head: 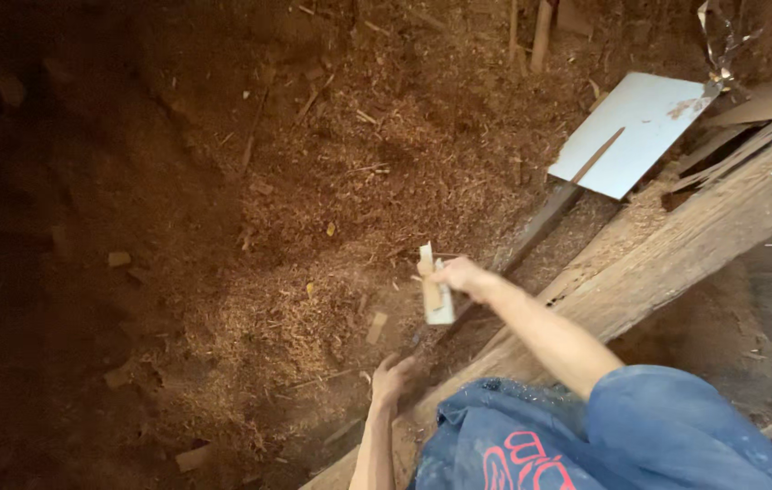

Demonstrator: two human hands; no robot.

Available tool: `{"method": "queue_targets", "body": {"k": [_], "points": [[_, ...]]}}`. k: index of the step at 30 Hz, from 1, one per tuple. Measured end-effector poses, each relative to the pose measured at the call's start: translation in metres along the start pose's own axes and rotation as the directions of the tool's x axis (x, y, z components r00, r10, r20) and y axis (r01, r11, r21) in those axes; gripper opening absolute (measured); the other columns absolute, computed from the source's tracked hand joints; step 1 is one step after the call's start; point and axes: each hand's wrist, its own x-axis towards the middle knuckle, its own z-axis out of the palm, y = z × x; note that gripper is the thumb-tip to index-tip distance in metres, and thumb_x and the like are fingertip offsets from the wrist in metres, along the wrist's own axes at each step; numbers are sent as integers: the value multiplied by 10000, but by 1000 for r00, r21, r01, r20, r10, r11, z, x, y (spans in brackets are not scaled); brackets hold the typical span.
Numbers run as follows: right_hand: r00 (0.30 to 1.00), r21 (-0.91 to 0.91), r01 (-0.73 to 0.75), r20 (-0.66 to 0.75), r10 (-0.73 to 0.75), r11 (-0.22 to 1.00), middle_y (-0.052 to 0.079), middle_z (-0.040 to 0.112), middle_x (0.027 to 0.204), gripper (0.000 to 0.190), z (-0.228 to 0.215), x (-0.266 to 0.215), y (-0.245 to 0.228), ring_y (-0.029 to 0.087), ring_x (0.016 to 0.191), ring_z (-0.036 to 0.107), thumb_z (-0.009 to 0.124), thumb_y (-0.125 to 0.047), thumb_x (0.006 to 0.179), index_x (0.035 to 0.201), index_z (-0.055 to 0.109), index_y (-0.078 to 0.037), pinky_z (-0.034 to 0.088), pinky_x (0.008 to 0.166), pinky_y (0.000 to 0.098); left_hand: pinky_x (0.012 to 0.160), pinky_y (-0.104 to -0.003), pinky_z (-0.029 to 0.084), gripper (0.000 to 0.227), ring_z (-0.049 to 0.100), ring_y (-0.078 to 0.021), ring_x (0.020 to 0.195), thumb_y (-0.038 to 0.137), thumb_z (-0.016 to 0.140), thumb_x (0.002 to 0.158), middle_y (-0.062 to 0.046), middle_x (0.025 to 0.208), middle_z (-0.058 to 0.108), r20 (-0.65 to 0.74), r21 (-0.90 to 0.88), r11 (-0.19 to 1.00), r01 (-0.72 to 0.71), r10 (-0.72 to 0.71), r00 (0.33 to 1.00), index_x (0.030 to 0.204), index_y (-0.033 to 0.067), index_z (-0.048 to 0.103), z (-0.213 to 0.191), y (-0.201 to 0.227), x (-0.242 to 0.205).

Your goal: The person uses a shovel to clear wood chips and debris from a cluttered floor area. They also pick up and move small pieces of wood and a long wooden beam by hand to tidy the space.

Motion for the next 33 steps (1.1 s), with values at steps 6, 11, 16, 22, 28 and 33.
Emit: {"method": "queue_targets", "body": {"k": [6, 11, 16, 22, 28, 33], "points": [[874, 743, 484, -442, -203, 462, 50, 683, 965, 259, -233, -7, -50, 213, 873, 677, 683, -251, 944, 1148, 646, -96, 592, 684, 385, 740, -308, 514, 627, 645, -167, 870, 264, 775, 854, -127, 1149, 735, 3, -149, 979, -143, 145, 989, 1411, 21, 623, 88, 76, 3], [733, 651, 663, -665, -144, 370, 2, 557, 754, 178, -402, 16, -41, 136, 651, 566, 668, -253, 908, 1043, 585, -171, 524, 494, 339, 830, -317, 541, 577, 693, -177, 977, 284, 762, 861, -96, 1190, 749, -25, -160, 946, -282, 282, 959, 1351, 1, 648, 219, 203, 14], [809, 380, 492, -533, -249, 783, 53, 643, 907, 469, -448, 63, -30, 131, 640, 621, 704, -89, 844, 1293, 576, -48, 526, 500, 306, 889, -315, 559, 592, 735, -192, 969, 328, 739, 825, -159, 1140, 786, 88, 117, 950, -289, 280, 956, 1327, 19, 675, 346, 319, 36], [809, 335, 358, -577, -110, 872, 99, 642, 942, 711, -547, 164, -135, 174, 674, 582, 776, -225, 796, 1432, 518, -42, 479, 531, 323, 996, -400, 523, 623, 688, -294, 1100, 347, 759, 803, -187, 1186, 734, 46, 374, 832, -409, 424, 904, 1335, 53, 622, 429, 448, 112], [728, -270, 74, -644, -237, 960, 349, 502, 1340, 999, -604, 265, -226, 453, 1215, 525, 898, -555, 850, 1388, 420, 138, 461, 973, 468, 1032, -597, 432, 1034, 421, -469, 1352, 393, 813, 785, -250, 1534, 373, 32, 679, 606, -415, 540, 841, 1597, 107, 240, 486, 564, 215], [745, -172, 6, -656, -120, 985, 345, 491, 1469, 1050, -576, 272, -250, 427, 1395, 481, 929, -442, 696, 1432, 432, 117, 422, 1167, 430, 973, -551, 515, 1263, 402, -499, 1360, 432, 901, 649, -249, 1537, 360, -92, 775, 561, -290, 554, 827, 1554, 36, 115, 520, 597, 258]]}}
